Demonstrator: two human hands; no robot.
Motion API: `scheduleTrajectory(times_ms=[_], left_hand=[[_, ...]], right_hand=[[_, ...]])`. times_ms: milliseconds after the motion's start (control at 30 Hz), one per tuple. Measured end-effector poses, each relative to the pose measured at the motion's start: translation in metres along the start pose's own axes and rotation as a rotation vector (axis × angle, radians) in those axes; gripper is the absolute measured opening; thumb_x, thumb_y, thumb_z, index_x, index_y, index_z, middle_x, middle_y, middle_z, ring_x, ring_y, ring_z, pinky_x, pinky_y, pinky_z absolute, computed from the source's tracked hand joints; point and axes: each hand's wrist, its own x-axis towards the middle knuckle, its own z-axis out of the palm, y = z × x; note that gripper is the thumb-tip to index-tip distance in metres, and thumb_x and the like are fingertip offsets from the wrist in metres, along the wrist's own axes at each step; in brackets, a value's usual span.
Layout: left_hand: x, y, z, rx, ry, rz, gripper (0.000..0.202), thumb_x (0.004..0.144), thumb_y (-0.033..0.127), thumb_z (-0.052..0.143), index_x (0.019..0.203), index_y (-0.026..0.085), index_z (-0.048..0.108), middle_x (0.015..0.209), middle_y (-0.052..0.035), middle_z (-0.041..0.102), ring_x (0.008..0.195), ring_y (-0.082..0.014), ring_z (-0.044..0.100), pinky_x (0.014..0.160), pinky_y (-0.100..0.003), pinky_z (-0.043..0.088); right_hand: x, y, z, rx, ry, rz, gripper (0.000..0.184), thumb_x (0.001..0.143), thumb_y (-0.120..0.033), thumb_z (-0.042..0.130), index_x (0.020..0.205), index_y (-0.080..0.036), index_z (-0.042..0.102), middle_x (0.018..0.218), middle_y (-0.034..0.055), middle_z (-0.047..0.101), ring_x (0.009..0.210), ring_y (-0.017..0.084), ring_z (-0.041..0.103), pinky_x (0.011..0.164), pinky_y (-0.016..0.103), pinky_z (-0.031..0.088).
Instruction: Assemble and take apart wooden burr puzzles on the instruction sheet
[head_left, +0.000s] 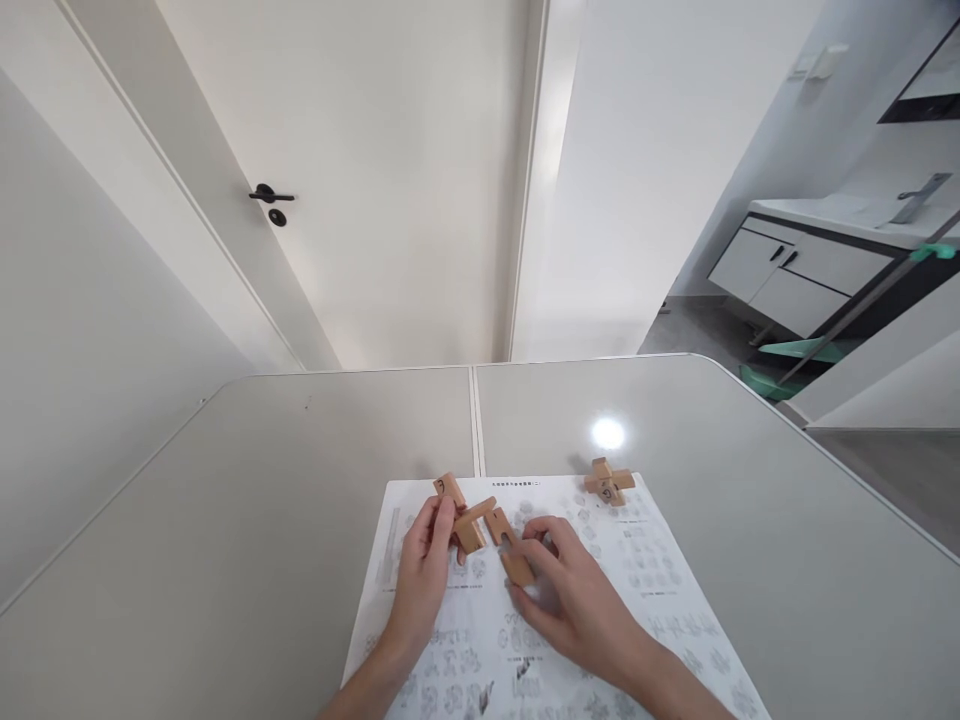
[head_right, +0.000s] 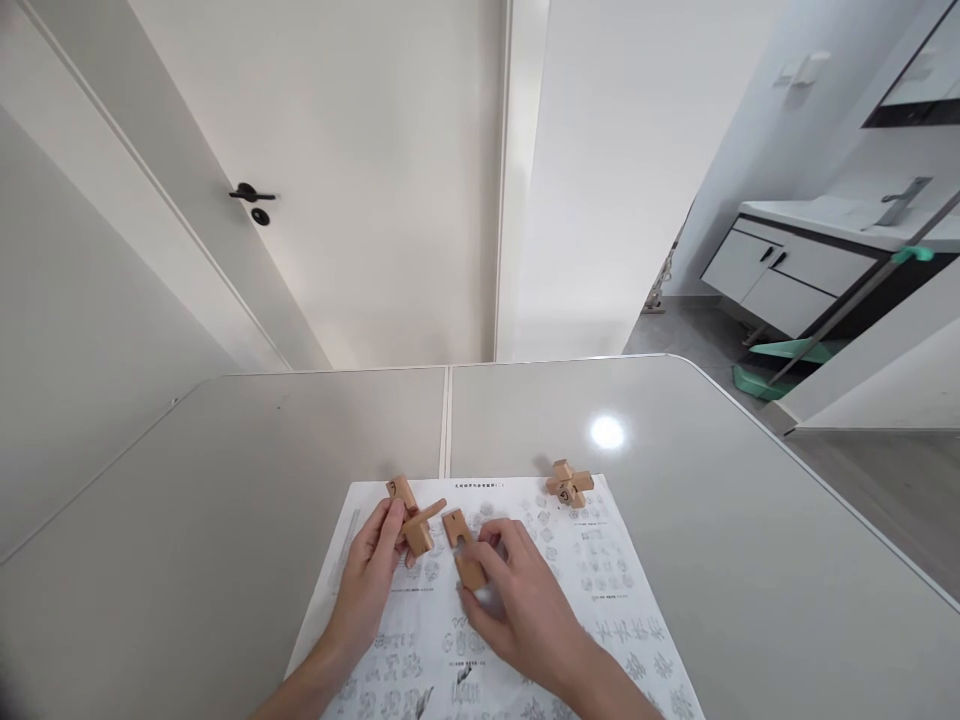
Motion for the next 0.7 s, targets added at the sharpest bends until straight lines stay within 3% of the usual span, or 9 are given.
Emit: scheduleTrajectory(times_ms=[100, 233, 567, 700], left_hand=[[-0.0014, 0.0008, 0.0016, 0.112, 0.010, 0.041, 0.044, 0.097, 0.062, 0.055, 0.085, 0.021, 0.060, 0.083, -0.0011, 0.058, 0.071, -0.0156, 0.048, 0.064, -0.025, 0.042], [-0.0021, -0.0015, 0.0021, 0.192, -0.059, 0.056, 0.043, 0.100, 0.061, 0.050, 0.082, 0.022, 0.054, 0.079, 0.0015, 0.053, 0.069, -0.0151, 0.046, 0.063, -0.024, 0.039], [-0.0038, -0.0073, 0.0017, 0.223, -0.110, 0.074, 0.042, 0.104, 0.056, 0.045, 0.080, 0.022, 0.050, 0.076, 0.0026, 0.046, 0.070, -0.0155, 0.043, 0.064, -0.025, 0.037], [-0.0043, -0.0080, 0.0010, 0.233, -0.120, 0.077, 0.044, 0.104, 0.057, 0.044, 0.078, 0.022, 0.048, 0.075, 0.0028, 0.045, 0.070, -0.0153, 0.042, 0.064, -0.025, 0.036]], right_hand=[[-0.0001, 0.0025, -0.0007, -0.004, 0.028, 0.014, 0.026, 0.088, -0.006, 0.058, 0.106, -0.025, 0.056, 0.110, 0.0096, 0.056, 0.098, 0.027, 0.059, 0.078, 0.042, 0.058], [0.0000, 0.0072, -0.0009, 0.005, 0.041, 0.034, 0.018, 0.095, -0.009, 0.053, 0.104, -0.025, 0.053, 0.107, 0.0089, 0.057, 0.097, 0.027, 0.058, 0.078, 0.043, 0.056], [-0.0001, 0.0084, -0.0015, 0.047, 0.009, 0.048, 0.028, 0.100, -0.015, 0.052, 0.125, -0.027, 0.050, 0.114, 0.0107, 0.057, 0.103, 0.029, 0.057, 0.084, 0.047, 0.057], [-0.0006, 0.0098, -0.0003, 0.031, 0.017, 0.036, 0.023, 0.101, -0.017, 0.052, 0.123, -0.025, 0.051, 0.112, 0.0104, 0.056, 0.102, 0.029, 0.057, 0.084, 0.046, 0.056]])
